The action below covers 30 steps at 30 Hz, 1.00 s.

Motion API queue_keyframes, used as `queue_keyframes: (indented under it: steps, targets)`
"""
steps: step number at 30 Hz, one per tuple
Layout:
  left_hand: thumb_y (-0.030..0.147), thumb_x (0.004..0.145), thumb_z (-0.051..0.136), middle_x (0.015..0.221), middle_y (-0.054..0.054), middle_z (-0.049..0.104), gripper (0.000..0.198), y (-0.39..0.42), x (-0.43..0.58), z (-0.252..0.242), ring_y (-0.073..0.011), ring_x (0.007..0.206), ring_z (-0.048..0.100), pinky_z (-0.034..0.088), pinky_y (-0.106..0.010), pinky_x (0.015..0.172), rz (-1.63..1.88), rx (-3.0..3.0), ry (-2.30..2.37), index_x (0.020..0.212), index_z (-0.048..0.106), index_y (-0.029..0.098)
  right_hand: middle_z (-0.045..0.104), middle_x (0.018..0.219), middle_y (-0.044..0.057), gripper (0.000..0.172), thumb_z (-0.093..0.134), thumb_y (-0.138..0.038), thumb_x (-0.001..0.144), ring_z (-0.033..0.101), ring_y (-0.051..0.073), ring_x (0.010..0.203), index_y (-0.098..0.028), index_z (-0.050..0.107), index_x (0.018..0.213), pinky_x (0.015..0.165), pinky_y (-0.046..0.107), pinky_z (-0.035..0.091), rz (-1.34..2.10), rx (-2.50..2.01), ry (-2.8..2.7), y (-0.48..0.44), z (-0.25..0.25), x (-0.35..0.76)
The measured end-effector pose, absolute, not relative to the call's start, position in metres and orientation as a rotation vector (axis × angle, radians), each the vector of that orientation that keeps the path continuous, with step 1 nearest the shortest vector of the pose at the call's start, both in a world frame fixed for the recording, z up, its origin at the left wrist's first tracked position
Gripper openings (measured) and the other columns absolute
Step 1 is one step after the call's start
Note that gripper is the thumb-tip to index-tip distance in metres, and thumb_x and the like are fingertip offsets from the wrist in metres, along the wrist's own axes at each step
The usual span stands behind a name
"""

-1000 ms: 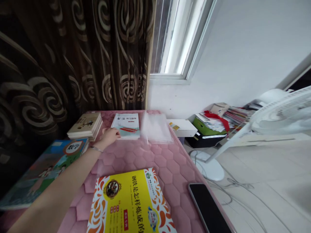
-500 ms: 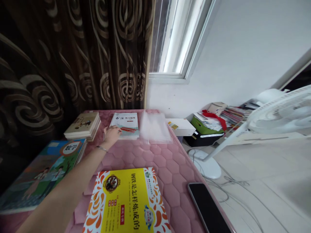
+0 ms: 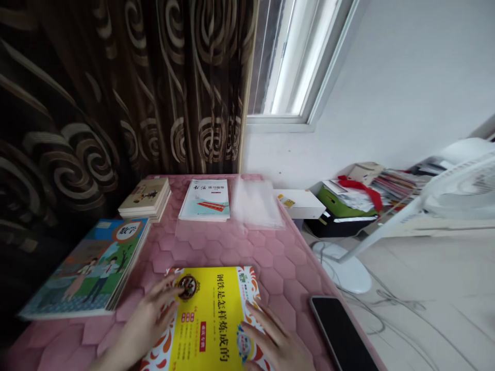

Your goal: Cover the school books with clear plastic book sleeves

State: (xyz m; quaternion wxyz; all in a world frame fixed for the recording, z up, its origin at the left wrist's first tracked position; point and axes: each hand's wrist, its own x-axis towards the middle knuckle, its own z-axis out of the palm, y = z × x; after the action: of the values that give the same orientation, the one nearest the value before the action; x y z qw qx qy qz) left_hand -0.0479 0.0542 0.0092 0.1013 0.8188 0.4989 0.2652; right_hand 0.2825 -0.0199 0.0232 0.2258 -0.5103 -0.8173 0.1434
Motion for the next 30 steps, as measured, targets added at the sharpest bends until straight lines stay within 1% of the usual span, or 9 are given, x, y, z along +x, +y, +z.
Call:
queue_keyframes:
  steps: [3,6,8,11,15,17,23,28,30]
  targets:
    - [0.027,0.077,0.069,0.140,-0.003,0.057,0.048,0.019,-0.058,0.000,-0.0242,0.121,0.059,0.053,-0.036,0.098,0.531,2.559,1.289,0.125,0.061,0.033,0.047,0.146,0.006,0.060,0.067,-0.041,0.082,0.051,0.032,0.129,-0.035,0.051,0.139,0.093,0.041,0.056,0.247,-1.404,-2.473,-0.020,0.012,0.282]
    - [0.034,0.065,0.081,0.146,-0.008,0.049,0.082,0.008,-0.066,-0.012,-0.0305,0.128,0.052,0.051,-0.043,0.100,0.419,2.616,1.232,0.140,0.048,0.031,0.045,0.146,0.007,0.064,0.070,-0.036,0.078,0.046,0.036,0.131,-0.033,0.052,0.139,0.098,0.046,0.052,0.243,-1.413,-2.583,-0.022,-0.001,0.279]
    - [0.043,0.063,0.082,0.149,-0.010,0.044,0.090,0.007,-0.069,-0.018,-0.0320,0.131,0.049,0.048,-0.046,0.102,0.383,2.615,1.215,0.143,0.043,0.030,0.042,0.148,0.008,0.065,0.072,-0.033,0.076,0.043,0.037,0.133,-0.031,0.054,0.138,0.102,0.048,0.048,0.271,-1.448,-2.600,-0.022,-0.005,0.276]
    - [0.045,0.064,0.081,0.150,-0.010,0.041,0.090,0.008,-0.068,-0.017,-0.0322,0.133,0.046,0.044,-0.049,0.106,0.309,2.581,1.228,0.144,0.043,0.030,0.037,0.151,0.007,0.068,0.072,-0.030,0.074,0.038,0.035,0.136,-0.030,0.052,0.140,0.108,0.049,0.043,0.332,-1.488,-2.569,-0.023,-0.003,0.274]
    - [0.027,0.058,0.081,0.153,-0.009,0.035,0.095,0.005,-0.061,-0.002,-0.0335,0.137,0.040,0.040,-0.051,0.109,0.213,2.496,1.290,0.145,0.042,0.031,0.036,0.152,0.006,0.068,0.071,-0.029,0.076,0.037,0.035,0.138,-0.032,0.050,0.140,0.109,0.054,0.039,0.372,-1.501,-2.563,-0.024,0.006,0.273]
    - [0.023,0.060,0.078,0.153,-0.009,0.034,0.092,0.003,-0.057,0.008,-0.0329,0.138,0.038,0.039,-0.051,0.110,0.175,2.471,1.309,0.145,0.042,0.031,0.036,0.153,0.006,0.066,0.070,-0.031,0.078,0.037,0.035,0.138,-0.032,0.050,0.141,0.109,0.055,0.039,0.381,-1.494,-2.569,-0.024,0.008,0.273]
    - [0.023,0.061,0.077,0.150,-0.012,0.039,0.086,0.002,-0.046,0.032,-0.0342,0.136,0.042,0.037,-0.050,0.111,0.058,2.483,1.319,0.141,0.048,0.025,0.039,0.151,0.009,0.061,0.068,-0.032,0.082,0.039,0.034,0.137,-0.028,0.050,0.141,0.109,0.055,0.038,0.392,-1.435,-2.597,-0.022,0.012,0.273]
    - [0.025,0.071,0.072,0.147,-0.010,0.046,0.064,0.002,-0.045,0.039,-0.0318,0.133,0.047,0.042,-0.047,0.109,-0.031,2.524,1.268,0.134,0.057,0.025,0.042,0.149,0.010,0.062,0.069,-0.031,0.080,0.043,0.035,0.134,-0.027,0.053,0.139,0.107,0.055,0.042,0.337,-1.413,-2.636,-0.019,0.016,0.272]
    - [0.027,0.069,0.076,0.147,-0.010,0.046,0.066,0.002,-0.046,0.038,-0.0329,0.133,0.046,0.041,-0.047,0.110,-0.067,2.547,1.241,0.133,0.058,0.024,0.043,0.149,0.011,0.061,0.069,-0.032,0.080,0.044,0.036,0.133,-0.026,0.053,0.138,0.104,0.054,0.045,0.296,-1.420,-2.674,-0.018,0.018,0.272]
